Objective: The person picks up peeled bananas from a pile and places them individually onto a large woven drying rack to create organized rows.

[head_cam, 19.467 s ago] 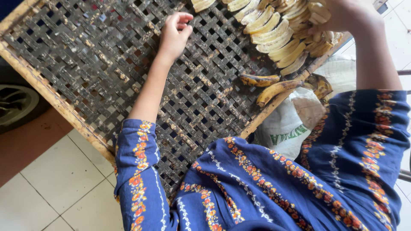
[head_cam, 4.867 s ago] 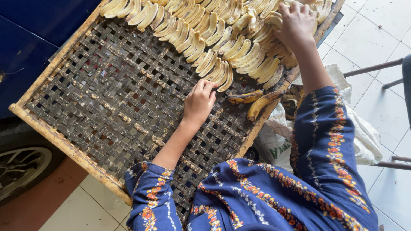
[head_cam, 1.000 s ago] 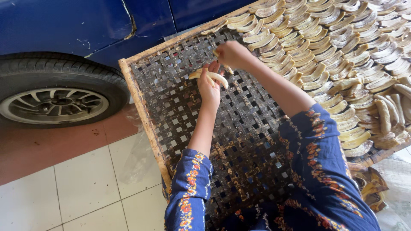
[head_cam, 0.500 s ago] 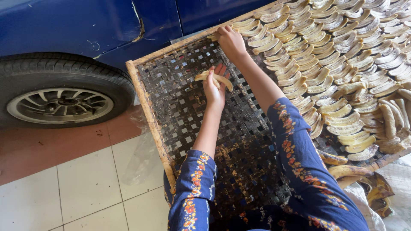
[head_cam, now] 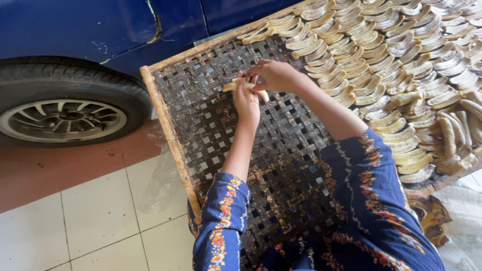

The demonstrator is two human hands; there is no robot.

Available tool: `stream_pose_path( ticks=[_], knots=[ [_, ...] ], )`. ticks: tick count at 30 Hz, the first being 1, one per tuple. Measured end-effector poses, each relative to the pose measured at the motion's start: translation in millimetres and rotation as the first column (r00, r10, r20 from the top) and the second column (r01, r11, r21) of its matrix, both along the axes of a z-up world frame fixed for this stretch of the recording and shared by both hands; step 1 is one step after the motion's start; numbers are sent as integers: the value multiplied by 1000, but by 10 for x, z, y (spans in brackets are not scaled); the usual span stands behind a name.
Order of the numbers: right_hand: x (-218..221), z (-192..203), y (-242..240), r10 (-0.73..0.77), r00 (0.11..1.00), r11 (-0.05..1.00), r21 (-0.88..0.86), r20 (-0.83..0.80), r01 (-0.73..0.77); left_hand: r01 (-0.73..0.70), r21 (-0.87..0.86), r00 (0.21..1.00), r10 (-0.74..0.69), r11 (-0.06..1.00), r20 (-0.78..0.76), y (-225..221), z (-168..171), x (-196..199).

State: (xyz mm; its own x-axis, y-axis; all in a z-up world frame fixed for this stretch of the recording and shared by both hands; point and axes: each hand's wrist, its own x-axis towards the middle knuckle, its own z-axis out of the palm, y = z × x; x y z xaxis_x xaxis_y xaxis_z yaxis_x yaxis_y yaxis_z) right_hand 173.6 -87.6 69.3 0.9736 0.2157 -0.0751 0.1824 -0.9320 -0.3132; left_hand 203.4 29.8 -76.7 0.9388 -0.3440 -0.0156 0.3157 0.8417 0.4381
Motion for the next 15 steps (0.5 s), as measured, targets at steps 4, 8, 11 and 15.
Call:
stream_pose_path(
  ticks=[4,8,11,15],
  knots=[
    [-301,98,203,-37,991,991,-123,125,52,2,27,998,-3,1000,65,44,-13,6],
    [-258,141,165,-31,997,983,-177,77,45,31,-25,999,-30,999,32,92,100,-41],
    [-139,130,1,-173,985,977,-119,29,175,22,-22,1000,-23,1000,-19,79,144,-13],
    [171,40,-246,-140,850,966,-120,508,230,12,21,1000,-12,1000,25,89,174,-34]
  ],
)
